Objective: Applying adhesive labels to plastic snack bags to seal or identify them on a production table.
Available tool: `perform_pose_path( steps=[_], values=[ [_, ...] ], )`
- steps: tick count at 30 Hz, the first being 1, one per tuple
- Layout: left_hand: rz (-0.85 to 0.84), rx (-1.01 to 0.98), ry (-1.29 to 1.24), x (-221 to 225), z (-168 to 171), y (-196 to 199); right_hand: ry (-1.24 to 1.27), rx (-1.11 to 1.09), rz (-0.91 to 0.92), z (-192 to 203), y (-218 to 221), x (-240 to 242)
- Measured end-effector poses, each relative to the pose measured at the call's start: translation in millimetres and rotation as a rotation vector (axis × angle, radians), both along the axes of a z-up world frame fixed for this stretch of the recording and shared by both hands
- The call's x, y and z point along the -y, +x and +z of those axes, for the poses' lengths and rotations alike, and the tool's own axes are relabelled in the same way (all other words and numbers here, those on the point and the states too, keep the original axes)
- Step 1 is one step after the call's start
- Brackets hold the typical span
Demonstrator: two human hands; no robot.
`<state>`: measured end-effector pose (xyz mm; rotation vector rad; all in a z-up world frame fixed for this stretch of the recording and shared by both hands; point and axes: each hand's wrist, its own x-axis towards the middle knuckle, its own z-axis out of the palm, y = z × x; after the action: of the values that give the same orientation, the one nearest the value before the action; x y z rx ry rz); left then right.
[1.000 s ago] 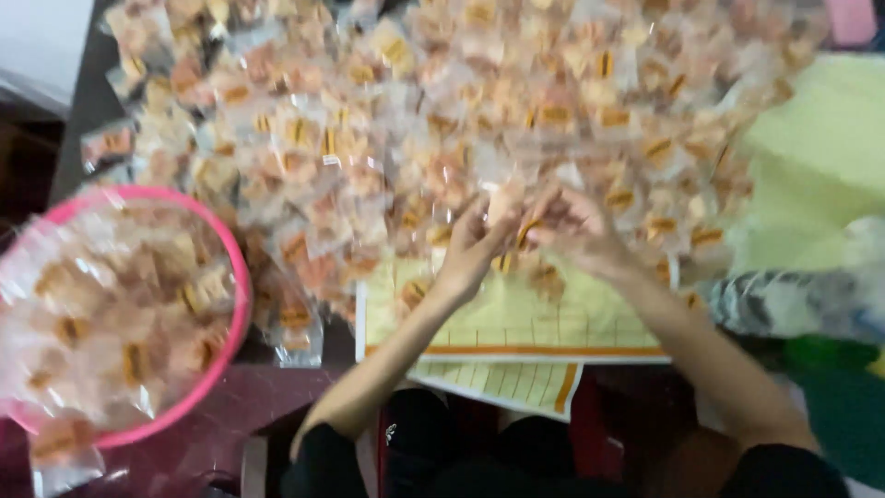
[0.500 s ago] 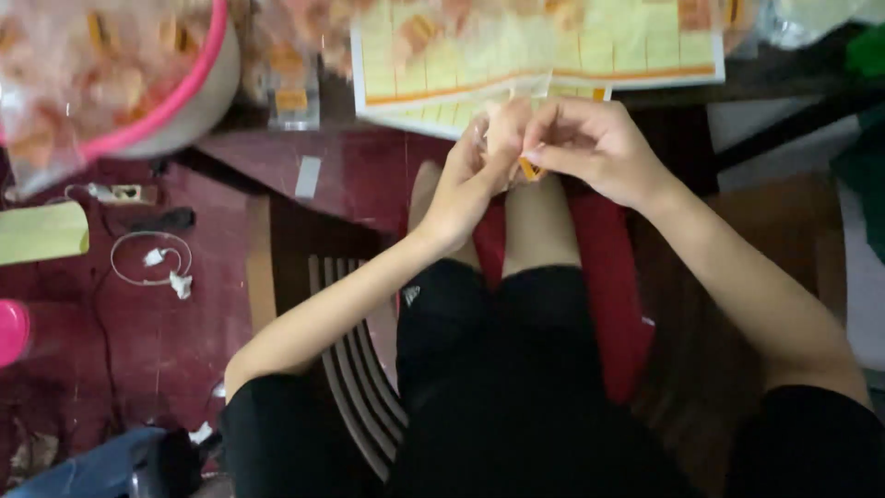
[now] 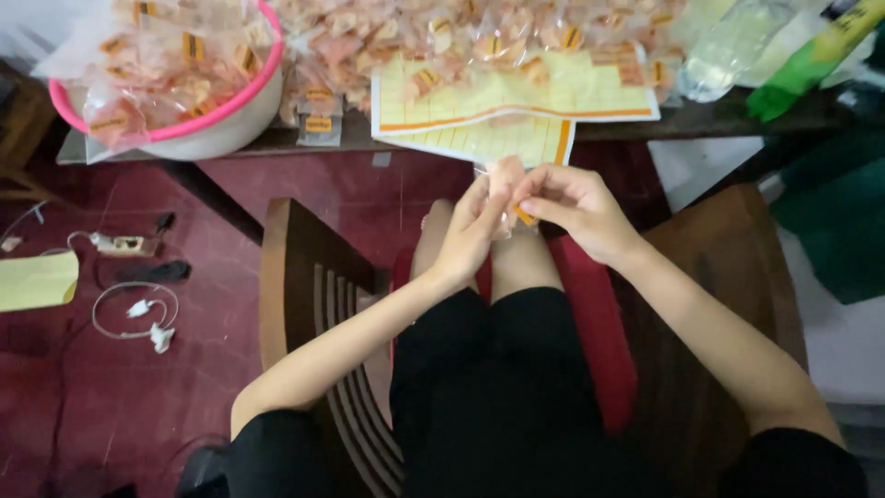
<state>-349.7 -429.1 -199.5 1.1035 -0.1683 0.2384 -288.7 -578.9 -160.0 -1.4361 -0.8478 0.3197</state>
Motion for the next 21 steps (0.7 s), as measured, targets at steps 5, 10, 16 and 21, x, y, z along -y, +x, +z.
perform_pose_path(
  steps=[5, 10, 16, 21],
  values=[
    [-0.054, 0.062, 0.054, 26.3, -12.4, 22.6, -0.026, 0.069, -0.095, 10.6, -9.4, 23.0],
    [-0.156, 0.046, 0.017, 49.3, 40.5, 1.1, -0.031, 0.097, -0.168, 0.7, -13.0, 58.3],
    [-0.155, -0.067, 0.074, 70.6, -35.7, 3.1, -0.013, -0.042, -0.236, -21.7, -37.3, 76.9],
    [-0.233, -0.129, 0.086, 75.3, -49.3, -2.1, -0.096, -0.062, -0.247, -37.7, -49.5, 87.2]
  ],
)
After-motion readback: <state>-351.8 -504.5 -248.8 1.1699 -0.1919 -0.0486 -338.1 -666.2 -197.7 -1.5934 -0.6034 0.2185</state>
